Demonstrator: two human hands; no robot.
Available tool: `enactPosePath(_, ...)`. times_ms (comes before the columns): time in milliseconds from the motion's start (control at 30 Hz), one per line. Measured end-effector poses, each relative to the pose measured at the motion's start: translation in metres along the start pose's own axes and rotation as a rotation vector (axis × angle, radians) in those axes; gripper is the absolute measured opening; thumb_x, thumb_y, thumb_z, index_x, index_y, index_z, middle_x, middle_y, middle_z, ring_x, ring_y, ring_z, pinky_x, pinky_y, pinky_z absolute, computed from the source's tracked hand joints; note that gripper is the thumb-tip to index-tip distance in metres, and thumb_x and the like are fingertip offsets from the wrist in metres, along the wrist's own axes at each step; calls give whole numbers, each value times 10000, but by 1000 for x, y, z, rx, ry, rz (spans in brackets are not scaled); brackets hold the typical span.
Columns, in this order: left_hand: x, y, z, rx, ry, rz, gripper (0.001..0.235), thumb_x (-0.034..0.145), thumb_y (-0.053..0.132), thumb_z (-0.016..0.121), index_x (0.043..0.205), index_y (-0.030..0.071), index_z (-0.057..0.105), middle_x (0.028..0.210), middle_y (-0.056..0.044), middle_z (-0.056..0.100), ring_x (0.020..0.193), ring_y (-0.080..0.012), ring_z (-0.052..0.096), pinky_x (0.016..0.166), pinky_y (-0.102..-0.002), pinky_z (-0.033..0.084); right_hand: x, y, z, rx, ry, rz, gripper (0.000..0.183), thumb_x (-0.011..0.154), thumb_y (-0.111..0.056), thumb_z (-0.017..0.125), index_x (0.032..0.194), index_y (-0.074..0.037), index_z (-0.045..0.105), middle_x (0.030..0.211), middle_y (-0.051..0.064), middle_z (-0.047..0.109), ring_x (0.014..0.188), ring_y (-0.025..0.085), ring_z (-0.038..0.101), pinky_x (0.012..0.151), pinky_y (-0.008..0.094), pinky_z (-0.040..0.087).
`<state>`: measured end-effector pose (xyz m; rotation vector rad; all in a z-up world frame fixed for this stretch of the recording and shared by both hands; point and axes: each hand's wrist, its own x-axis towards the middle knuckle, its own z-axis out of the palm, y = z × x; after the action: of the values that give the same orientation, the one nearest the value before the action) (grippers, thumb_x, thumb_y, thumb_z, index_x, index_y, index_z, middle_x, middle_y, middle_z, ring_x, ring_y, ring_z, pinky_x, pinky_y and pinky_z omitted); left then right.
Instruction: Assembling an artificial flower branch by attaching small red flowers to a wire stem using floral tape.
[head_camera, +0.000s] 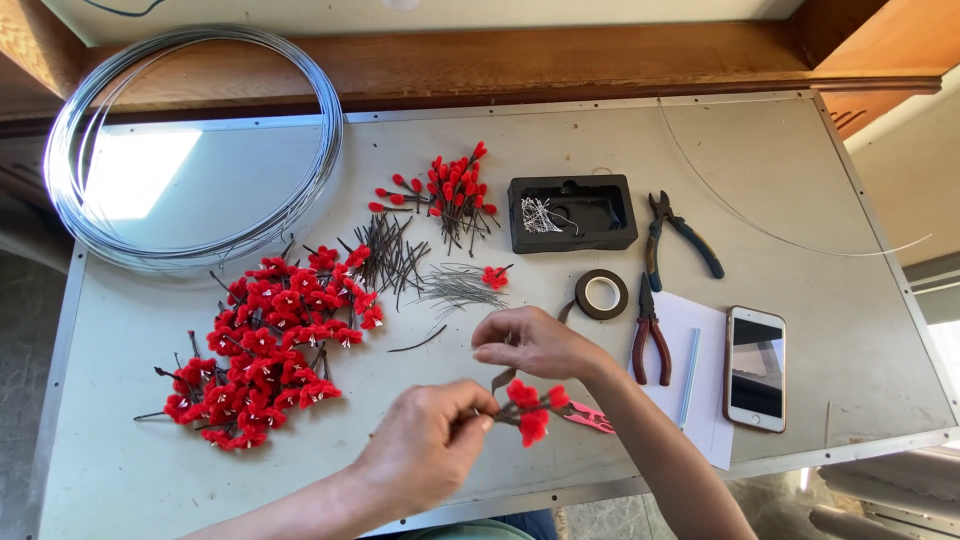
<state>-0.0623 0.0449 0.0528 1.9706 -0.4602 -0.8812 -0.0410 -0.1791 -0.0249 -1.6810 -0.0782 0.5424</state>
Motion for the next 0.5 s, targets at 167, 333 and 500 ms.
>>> enactPosePath(167, 7, -25, -35, -238, 101, -76, 152, 933, 93, 704, 1001, 90, 840, 630, 10, 598, 513, -91, 401, 462, -270, 273, -51, 52, -36, -679, 852, -215, 146, 938, -145, 708, 1079, -112, 724, 1090, 58, 699, 1044, 264, 635, 853, 397, 503)
enactPosePath(333, -18, -38, -63, -577, 131, -96, 207, 915, -44, 705, 1082, -71, 823, 788, -128, 671, 668, -201, 559, 607, -295, 456, -61, 126, -58, -838, 898, -38, 431, 867, -298, 787, 1242, -129, 657, 1245, 22, 680, 1060, 245, 705, 845, 420, 561)
enactPosePath(500, -71, -95, -96, -543, 490, -151, 244, 754, -257, 689, 945, -212, 834, 934, -364, 853, 794, -475, 816, 770, -495, 622, -58, 104, -70, -972, 678, 142, 444, 882, -147, 634, 1312, -234, 569, 1225, 26, 676, 1045, 351, 637, 766, 506, 522)
